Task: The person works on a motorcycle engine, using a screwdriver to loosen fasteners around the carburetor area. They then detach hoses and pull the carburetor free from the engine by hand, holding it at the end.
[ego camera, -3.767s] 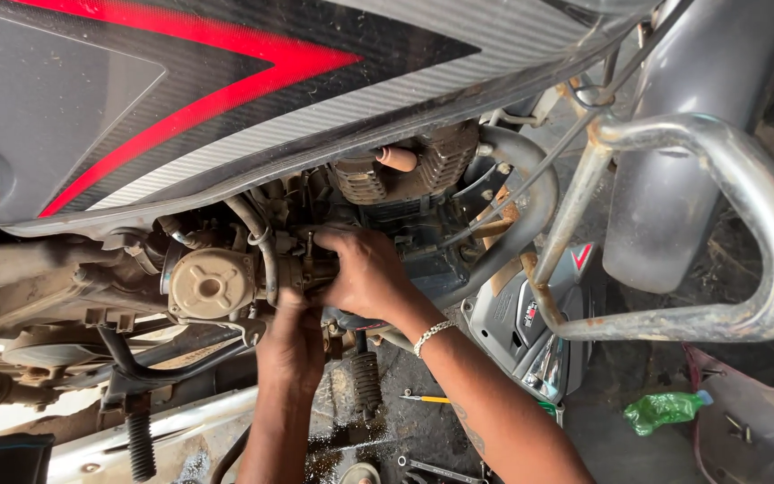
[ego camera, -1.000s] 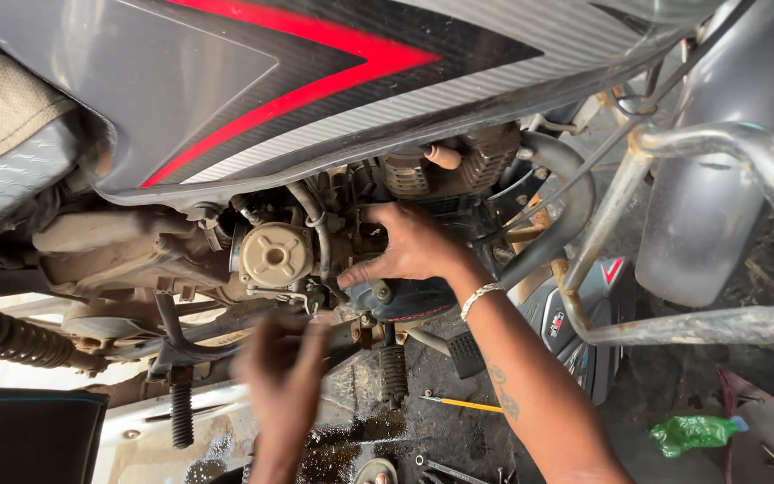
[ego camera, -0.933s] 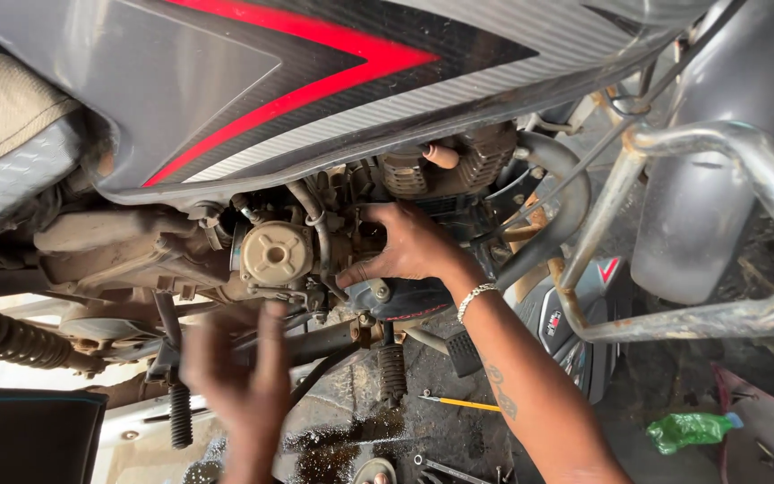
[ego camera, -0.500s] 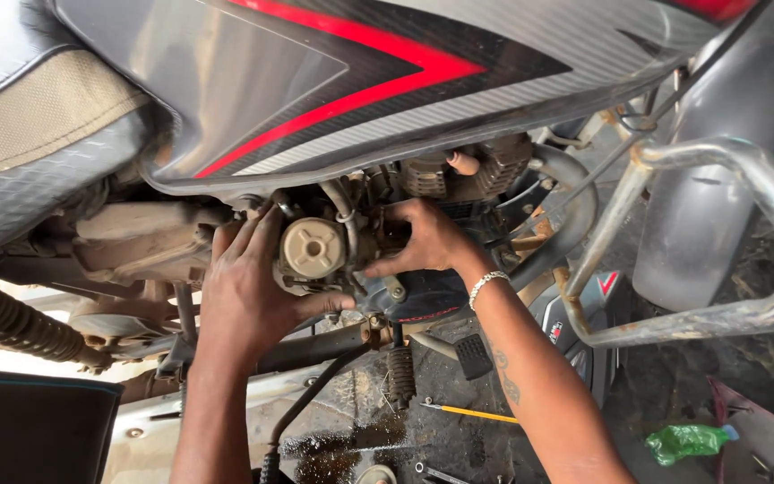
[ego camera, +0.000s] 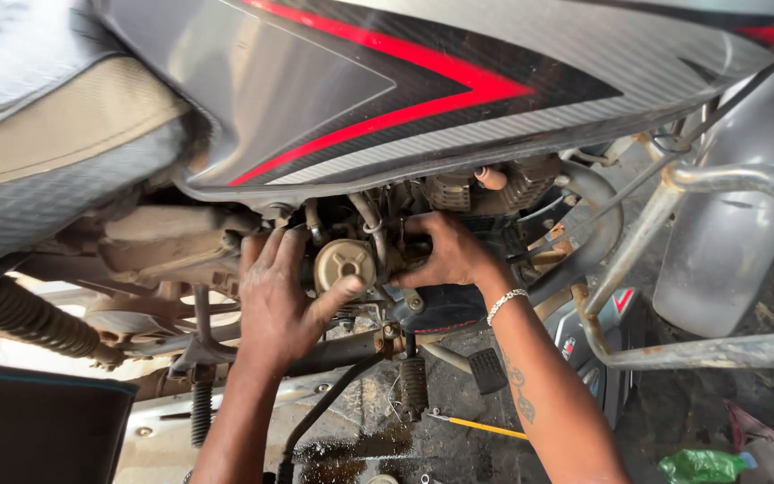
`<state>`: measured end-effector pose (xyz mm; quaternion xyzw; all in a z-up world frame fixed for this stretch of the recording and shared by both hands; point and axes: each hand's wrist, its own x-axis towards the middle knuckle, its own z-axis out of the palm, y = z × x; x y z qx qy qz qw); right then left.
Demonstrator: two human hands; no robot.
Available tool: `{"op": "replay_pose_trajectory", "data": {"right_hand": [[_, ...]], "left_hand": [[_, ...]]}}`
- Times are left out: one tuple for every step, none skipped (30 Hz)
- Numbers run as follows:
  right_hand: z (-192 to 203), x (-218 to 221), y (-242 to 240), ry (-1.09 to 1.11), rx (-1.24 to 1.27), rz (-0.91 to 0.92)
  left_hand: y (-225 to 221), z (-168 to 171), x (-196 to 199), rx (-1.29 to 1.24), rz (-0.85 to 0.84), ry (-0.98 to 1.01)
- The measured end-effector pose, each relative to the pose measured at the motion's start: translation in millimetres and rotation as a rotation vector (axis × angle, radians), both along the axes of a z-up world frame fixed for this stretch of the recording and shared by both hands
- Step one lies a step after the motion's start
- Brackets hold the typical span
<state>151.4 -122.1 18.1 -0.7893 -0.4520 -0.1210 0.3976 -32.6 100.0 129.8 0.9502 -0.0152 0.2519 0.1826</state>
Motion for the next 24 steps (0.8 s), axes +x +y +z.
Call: {"op": "replay_pose_trajectory", "data": {"right_hand": [[7, -6, -1, 0.045, 0.011, 0.010], [13, -11, -2, 0.090, 0.022, 0.020], [22, -17, -2, 0.097, 0.020, 0.019], [32, -23, -1, 0.156, 0.058, 0.080], [42, -30, 0, 0.214, 0.099, 0.142], [44, -33, 2, 0.221, 0.100, 0.142], [43, -38, 2, 0.184, 0.118, 0.092], [42, -42, 2, 0.147, 0.134, 0.042], [40, -46, 4, 0.162, 0.131, 0.036], [37, -49, 5, 0.103, 0.172, -0.003], [33, -54, 6, 0.048, 0.213, -0.041], [25, -59, 10, 0.068, 0.210, -0.048], [18, -62, 15, -0.082, 0.239, -0.129], [13, -67, 19, -0.233, 0.265, -0.209], [5, -71, 24, -0.225, 0.263, -0.215], [-2, -77, 29, -0.239, 0.281, -0.301], [-6, -81, 34, -0.260, 0.298, -0.383], [-5, -83, 34, -0.260, 0.296, -0.384], [-3, -85, 34, -0.284, 0.264, -0.392], [0, -87, 35, -0.307, 0.232, -0.400], [-6, -81, 35, -0.316, 0.234, -0.398], [-11, -76, 35, -0.304, 0.240, -0.365], [-15, -70, 37, -0.291, 0.251, -0.332], [-12, -68, 37, -0.299, 0.259, -0.332]], "left_hand": [[10, -17, 6, 0.151, 0.009, -0.132], [21, -35, 12, 0.302, 0.016, -0.264], [10, -17, 9, 0.300, 0.014, -0.258], [-1, 2, 5, 0.139, 0.045, -0.141], [-11, 22, 1, -0.020, 0.076, -0.022], [-10, 23, 4, -0.019, 0.076, -0.016], [-9, 23, 6, -0.005, 0.046, -0.068], [-9, 21, 9, 0.009, 0.017, -0.120], [-8, 20, 9, 0.004, 0.012, -0.105], [-9, 18, 10, 0.018, 0.011, -0.154], [-10, 15, 9, 0.033, 0.009, -0.198], [-10, 11, 9, 0.030, 0.005, -0.178], [-10, 8, 9, -0.006, 0.032, -0.141], [-10, 6, 8, -0.041, 0.059, -0.105], [-10, 7, 8, -0.041, 0.054, -0.096], [-10, 9, 6, -0.093, 0.031, -0.027], [-9, 13, 5, -0.145, 0.010, 0.034], [-5, 11, 6, -0.147, 0.009, 0.035], [-1, 9, 7, -0.008, -0.129, -0.016], [3, 9, 8, 0.131, -0.266, -0.064], [0, 9, 10, 0.133, -0.265, -0.072], [-4, 10, 11, 0.036, -0.151, 0.098], [-6, 13, 13, -0.057, -0.039, 0.268], [-7, 10, 13, -0.051, -0.038, 0.259]]}}
